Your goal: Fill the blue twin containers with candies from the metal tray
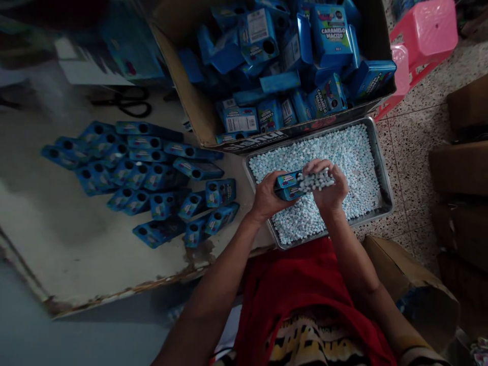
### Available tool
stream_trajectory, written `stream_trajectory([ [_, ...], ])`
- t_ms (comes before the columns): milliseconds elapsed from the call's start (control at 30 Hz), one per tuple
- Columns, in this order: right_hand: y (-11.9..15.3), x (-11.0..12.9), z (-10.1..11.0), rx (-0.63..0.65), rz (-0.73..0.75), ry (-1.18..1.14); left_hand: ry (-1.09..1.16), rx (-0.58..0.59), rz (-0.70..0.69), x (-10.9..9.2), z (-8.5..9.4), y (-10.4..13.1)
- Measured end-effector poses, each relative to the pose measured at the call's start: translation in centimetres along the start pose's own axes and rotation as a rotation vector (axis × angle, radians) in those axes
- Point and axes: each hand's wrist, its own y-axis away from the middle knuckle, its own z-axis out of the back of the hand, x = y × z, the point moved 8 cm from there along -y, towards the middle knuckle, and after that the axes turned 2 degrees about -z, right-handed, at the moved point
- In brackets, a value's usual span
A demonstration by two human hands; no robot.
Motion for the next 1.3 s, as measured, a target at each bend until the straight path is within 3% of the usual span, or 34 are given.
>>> stream_trajectory([
  [200, -1.1, 0.1, -1.0, 0.103, 0.018, 0.091, 0.025, 0.083, 0.037, -0.1, 0.0, 1.0],
  [367, 1.1, -0.2, -1.8, 0.222, -0.011, 0.171, 0.103, 0.042, 0.018, 1.0, -0.4, 1.2],
  [433, 1.8, 0.4, 0.2, 0.127, 0.047, 0.203, 0.158, -0.036, 0.002, 1.4, -0.4, 0.8],
  [500, 1.8, 1.2, 4.0, -0.041, 0.106, 0.313, 0.207, -0.141, 0.004, 1.7, -0.1, 0.6],
  [600, 0.0, 1.8, 9.6, -0.206, 0.142, 0.777, 0.279, -0.2, 0.022, 1.9, -0.4, 0.5],
  [667, -2.4, 1.0, 11.4, -0.171, 0.161, 1.12, 0.327, -0.183, 0.032, 1.9, -0.8, 0.8],
  [733, -4.9, -1.2, 11.0, -0.037, 0.176, 1.338, 0.356, -0.195, 0.044, 2.3, -0.7, 1.3],
  [800, -6.6, -4.0, 9.3, 0.082, 0.179, 1.458, 0.335, -0.198, 0.016, 2.6, -0.2, 1.9],
  [933, -6.7, -8.2, 6.1, 0.071, 0.153, 1.559, 0.191, -0.219, -0.073, 3.3, 1.6, 3.3],
  [1000, -5.8, -9.3, 5.8, 0.068, 0.083, 1.563, 0.155, -0.223, -0.053, 4.1, 2.3, 3.9],
  [1100, -4.2, -9.5, 7.6, -0.013, -0.127, 1.437, 0.141, -0.188, -0.016, 4.8, 2.6, 4.5],
  [1200, -2.2, -9.3, 10.0, -0.194, -0.401, 0.929, 0.11, -0.169, -0.014, 4.7, 2.8, 4.7],
  [1300, 0.1, -9.3, 7.7, -0.153, -0.554, 0.288, 0.08, -0.14, -0.026, 4.4, 2.6, 4.5],
])
